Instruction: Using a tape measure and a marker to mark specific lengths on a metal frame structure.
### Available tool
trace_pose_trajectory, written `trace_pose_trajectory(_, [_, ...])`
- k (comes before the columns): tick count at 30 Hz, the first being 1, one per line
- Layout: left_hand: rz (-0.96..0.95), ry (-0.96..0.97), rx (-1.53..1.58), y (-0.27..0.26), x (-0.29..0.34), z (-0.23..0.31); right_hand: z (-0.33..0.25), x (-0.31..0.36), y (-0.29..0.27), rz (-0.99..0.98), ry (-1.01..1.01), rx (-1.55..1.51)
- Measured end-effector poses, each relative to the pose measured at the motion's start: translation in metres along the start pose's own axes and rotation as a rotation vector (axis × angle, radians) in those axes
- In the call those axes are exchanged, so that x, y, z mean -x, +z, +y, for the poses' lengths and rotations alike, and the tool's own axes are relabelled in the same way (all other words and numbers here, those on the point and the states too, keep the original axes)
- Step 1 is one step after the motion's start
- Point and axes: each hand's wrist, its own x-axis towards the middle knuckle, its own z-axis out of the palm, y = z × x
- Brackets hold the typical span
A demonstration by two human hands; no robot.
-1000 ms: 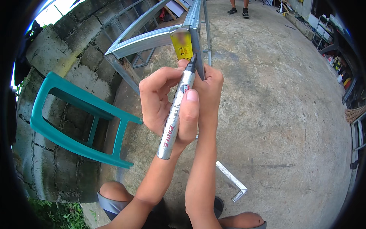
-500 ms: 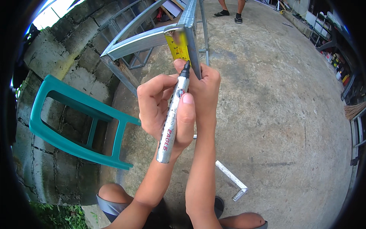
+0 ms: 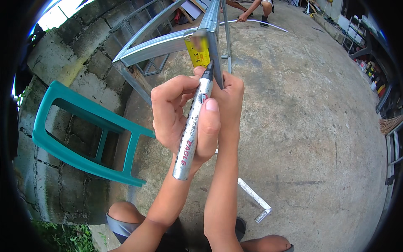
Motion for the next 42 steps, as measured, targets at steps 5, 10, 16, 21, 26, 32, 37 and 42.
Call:
trace_pose_trajectory(5, [-0.002,0.005,-0.011,-0.005,-0.002,-0.005,0.006,-0.006,-0.006,-0.065,0.010,0.035])
trace_pose_trajectory(10, [0.009,0.238,-0.175,-0.030,-0.049,-0.011,0.004,-0.007,0.001,-0.045,0.001,0.016])
trace_pose_trajectory(16, [-0.358,0.406,-0.121,-0.040,-0.109,-0.030,-0.001,-0.005,-0.002,-0.052,0.129,0.054])
trace_pose_trajectory(21, [-0.510,0.349,-0.045,-0.041,-0.118,-0.028,-0.003,-0.004,0.002,-0.035,0.124,0.117])
trace_pose_trajectory(26, [-0.485,0.345,-0.011,-0.046,-0.120,-0.032,0.005,0.001,0.020,0.122,-0.063,0.156])
trace_pose_trajectory(32, [-0.486,0.322,-0.008,-0.053,-0.123,-0.036,0.006,0.001,0.034,0.398,-0.382,0.221])
trace_pose_trajectory(37, [-0.475,0.302,-0.010,-0.057,-0.125,-0.036,0.002,0.011,0.034,0.532,-0.619,0.555])
trace_pose_trajectory(42, [-0.476,0.311,0.011,-0.056,-0.124,-0.039,-0.006,0.018,0.042,0.533,-0.590,0.591])
